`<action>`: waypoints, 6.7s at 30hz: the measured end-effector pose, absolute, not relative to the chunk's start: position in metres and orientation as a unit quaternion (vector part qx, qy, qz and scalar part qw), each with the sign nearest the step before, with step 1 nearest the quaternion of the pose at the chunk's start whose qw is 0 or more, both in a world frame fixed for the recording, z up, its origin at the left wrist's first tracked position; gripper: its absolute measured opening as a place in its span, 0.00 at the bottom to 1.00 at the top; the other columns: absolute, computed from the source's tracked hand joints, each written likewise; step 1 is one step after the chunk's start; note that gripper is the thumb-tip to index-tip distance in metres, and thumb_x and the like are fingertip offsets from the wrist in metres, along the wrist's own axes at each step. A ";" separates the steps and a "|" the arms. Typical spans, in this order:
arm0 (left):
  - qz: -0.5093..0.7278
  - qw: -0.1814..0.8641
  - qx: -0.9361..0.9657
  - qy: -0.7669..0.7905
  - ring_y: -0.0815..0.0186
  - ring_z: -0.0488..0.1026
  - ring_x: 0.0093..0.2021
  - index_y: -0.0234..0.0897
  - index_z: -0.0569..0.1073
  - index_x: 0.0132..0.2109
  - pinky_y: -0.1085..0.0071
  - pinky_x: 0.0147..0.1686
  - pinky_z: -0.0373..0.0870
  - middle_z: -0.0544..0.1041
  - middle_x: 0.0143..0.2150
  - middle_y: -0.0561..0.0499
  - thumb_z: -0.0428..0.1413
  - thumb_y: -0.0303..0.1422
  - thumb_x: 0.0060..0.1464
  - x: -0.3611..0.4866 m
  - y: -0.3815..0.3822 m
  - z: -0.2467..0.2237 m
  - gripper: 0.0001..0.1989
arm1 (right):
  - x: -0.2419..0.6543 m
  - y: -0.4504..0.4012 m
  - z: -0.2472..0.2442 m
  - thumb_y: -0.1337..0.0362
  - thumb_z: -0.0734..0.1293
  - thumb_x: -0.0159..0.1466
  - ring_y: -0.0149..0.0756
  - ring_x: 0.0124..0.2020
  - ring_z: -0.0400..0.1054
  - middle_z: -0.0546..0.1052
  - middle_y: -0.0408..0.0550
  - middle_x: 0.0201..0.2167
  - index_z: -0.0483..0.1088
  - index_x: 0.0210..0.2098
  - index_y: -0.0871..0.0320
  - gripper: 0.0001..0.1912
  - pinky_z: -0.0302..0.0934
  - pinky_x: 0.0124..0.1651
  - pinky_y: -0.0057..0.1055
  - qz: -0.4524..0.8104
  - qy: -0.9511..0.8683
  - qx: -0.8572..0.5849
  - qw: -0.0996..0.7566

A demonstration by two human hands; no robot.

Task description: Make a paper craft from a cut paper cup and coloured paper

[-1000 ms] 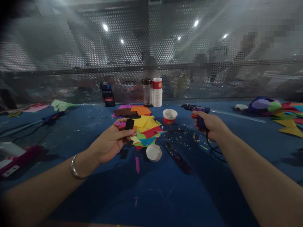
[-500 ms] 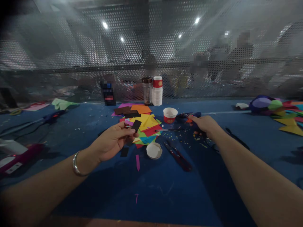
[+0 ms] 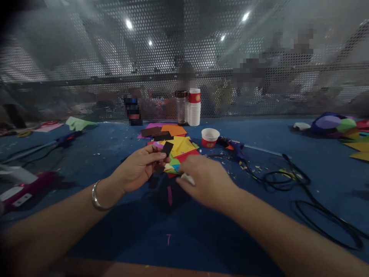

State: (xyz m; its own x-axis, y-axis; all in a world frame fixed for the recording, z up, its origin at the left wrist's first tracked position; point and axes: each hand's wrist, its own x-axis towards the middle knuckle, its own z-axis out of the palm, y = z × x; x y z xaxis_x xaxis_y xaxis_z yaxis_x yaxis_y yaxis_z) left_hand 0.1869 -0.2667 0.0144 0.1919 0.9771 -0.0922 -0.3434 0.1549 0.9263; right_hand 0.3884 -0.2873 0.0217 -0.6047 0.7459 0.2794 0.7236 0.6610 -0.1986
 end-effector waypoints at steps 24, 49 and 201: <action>0.504 0.646 0.424 0.385 0.72 0.73 0.28 0.34 0.70 0.33 0.78 0.29 0.68 0.77 0.26 0.52 0.63 0.23 0.45 0.188 -0.265 0.012 0.09 | 0.359 -0.295 0.011 0.66 0.67 0.60 0.45 0.41 0.63 0.77 0.51 0.36 0.73 0.36 0.58 0.04 0.50 0.45 0.41 0.054 -0.942 -0.324 0.072; 0.514 0.619 0.446 0.392 0.70 0.74 0.28 0.35 0.72 0.34 0.76 0.27 0.67 0.74 0.25 0.56 0.66 0.26 0.41 0.188 -0.266 0.011 0.13 | 0.369 -0.297 0.023 0.73 0.65 0.59 0.38 0.38 0.67 0.77 0.47 0.32 0.73 0.32 0.59 0.06 0.55 0.47 0.38 0.137 -0.942 -0.275 0.135; 0.373 0.620 0.602 0.337 0.64 0.72 0.44 0.38 0.73 0.50 0.66 0.49 0.65 0.76 0.45 0.49 0.68 0.24 0.41 0.197 -0.271 0.002 0.27 | 0.417 -0.264 0.031 0.59 0.73 0.55 0.30 0.28 0.70 0.77 0.42 0.25 0.72 0.32 0.60 0.11 0.60 0.33 0.29 0.525 -0.660 -0.459 0.280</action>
State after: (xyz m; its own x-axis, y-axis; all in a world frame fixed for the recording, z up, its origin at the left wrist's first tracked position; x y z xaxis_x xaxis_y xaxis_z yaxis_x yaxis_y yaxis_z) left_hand 0.1974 -0.2705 0.0023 0.4945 0.8686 0.0314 -0.0578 -0.0032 0.9983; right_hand 0.4166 -0.2641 0.0311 -0.4211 0.8999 -0.1129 0.3123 0.0270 -0.9496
